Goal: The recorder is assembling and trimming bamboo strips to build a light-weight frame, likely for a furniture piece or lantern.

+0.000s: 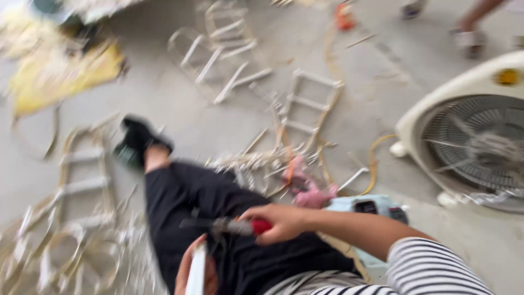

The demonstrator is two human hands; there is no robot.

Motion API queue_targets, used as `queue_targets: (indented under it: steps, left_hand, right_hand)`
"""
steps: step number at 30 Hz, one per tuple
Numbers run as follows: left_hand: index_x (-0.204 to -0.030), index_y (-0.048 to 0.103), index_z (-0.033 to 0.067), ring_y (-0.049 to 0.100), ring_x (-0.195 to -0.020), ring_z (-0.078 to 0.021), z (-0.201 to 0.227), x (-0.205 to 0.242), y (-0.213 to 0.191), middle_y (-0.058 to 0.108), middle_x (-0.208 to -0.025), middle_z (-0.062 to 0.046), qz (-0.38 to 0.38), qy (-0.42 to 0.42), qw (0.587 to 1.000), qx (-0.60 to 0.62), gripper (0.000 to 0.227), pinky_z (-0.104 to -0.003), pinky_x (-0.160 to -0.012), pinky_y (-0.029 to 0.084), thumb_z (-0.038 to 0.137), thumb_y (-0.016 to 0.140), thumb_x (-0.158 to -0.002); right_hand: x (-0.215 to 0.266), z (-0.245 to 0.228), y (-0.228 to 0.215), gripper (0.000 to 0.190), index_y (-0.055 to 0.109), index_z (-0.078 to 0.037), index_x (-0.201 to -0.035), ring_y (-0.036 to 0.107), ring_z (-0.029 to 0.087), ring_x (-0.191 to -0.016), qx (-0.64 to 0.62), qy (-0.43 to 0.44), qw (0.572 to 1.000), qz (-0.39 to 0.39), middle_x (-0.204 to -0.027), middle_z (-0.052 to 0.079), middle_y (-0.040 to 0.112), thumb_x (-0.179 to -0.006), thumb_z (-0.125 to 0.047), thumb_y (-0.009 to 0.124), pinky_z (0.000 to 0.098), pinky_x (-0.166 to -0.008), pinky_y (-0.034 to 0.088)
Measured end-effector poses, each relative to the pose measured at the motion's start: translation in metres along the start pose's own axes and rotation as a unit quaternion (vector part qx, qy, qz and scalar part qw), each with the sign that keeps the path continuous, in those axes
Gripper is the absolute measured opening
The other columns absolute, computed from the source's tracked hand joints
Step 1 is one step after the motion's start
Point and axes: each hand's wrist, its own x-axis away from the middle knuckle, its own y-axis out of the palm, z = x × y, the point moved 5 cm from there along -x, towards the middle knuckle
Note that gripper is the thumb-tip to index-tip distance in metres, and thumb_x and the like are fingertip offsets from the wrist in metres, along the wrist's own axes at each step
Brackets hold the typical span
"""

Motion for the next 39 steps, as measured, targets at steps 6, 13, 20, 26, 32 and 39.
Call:
queue_targets:
  steps: [6,13,20,26,32,39]
  left_hand:
    - [-0.134,0.064,0.0091,0.044,-0.057,-0.0011,0.084,-0.014,0.075,0.052,-0.074,0.006,0.167,-0.053,0.985,-0.001,0.038,-0.019,-0.048,0.037,0.004,0.056,-0.097]
    - [-0.133,0.063,0.0093,0.044,-0.061,0.0010,0.072,-0.011,0.076,0.051,-0.076,0.008,0.135,0.010,0.990,0.037,0.031,-0.017,-0.054,0.039,0.006,0.052,-0.104]
    - [-0.132,0.063,0.0078,0.043,-0.061,0.0016,0.069,-0.008,0.076,0.051,-0.075,0.009,0.134,0.012,0.990,0.029,0.028,-0.017,-0.054,0.039,0.007,0.052,-0.106]
    - [-0.132,0.063,0.0092,0.043,-0.060,0.0014,0.063,-0.006,0.075,0.052,-0.074,0.009,0.138,0.003,0.990,0.002,0.028,-0.017,-0.054,0.039,0.008,0.051,-0.107]
    - [-0.133,0.061,0.0098,0.043,-0.061,0.0009,0.056,-0.013,0.074,0.051,-0.075,0.009,0.109,-0.003,0.994,0.024,0.028,-0.017,-0.055,0.040,0.008,0.048,-0.108]
    - [-0.141,0.059,0.0086,0.039,-0.055,-0.0010,0.067,-0.003,0.079,0.051,-0.072,0.006,0.062,-0.015,0.998,0.014,0.035,-0.018,-0.048,0.035,0.009,0.046,-0.108]
  right_hand:
    - [0.020,-0.002,-0.005,0.060,0.058,-0.014,-0.131,0.050,0.012,-0.063,-0.159,0.267,0.949,-0.058,-0.078,-0.004,0.052,-0.075,-0.014,0.077,0.0304,-0.056,0.040]
    - [0.029,0.005,-0.004,0.051,0.062,-0.013,-0.126,0.062,0.013,-0.082,0.031,0.159,0.982,-0.092,-0.085,0.000,0.061,-0.077,-0.012,0.076,0.0301,-0.077,0.051]
    - [0.032,-0.008,0.020,0.051,0.056,-0.011,-0.128,0.062,0.010,-0.083,0.062,0.105,0.985,-0.122,-0.088,-0.002,0.061,-0.080,-0.010,0.073,0.0281,-0.079,0.051]
    - [0.039,0.015,0.005,0.047,0.057,-0.009,-0.126,0.056,0.011,-0.076,-0.057,0.123,0.990,-0.043,-0.084,0.001,0.057,-0.081,-0.009,0.073,0.0281,-0.071,0.048]
    - [0.034,0.007,0.025,0.053,0.055,-0.008,-0.130,0.062,0.016,-0.093,0.059,0.082,0.990,-0.095,-0.101,0.006,0.063,-0.081,-0.009,0.074,0.0318,-0.083,0.051]
    - [0.026,0.022,0.006,0.092,0.027,-0.013,-0.155,0.052,0.022,-0.137,0.024,0.134,0.982,-0.131,-0.140,0.010,0.060,-0.076,-0.011,0.075,0.0354,-0.113,0.035]
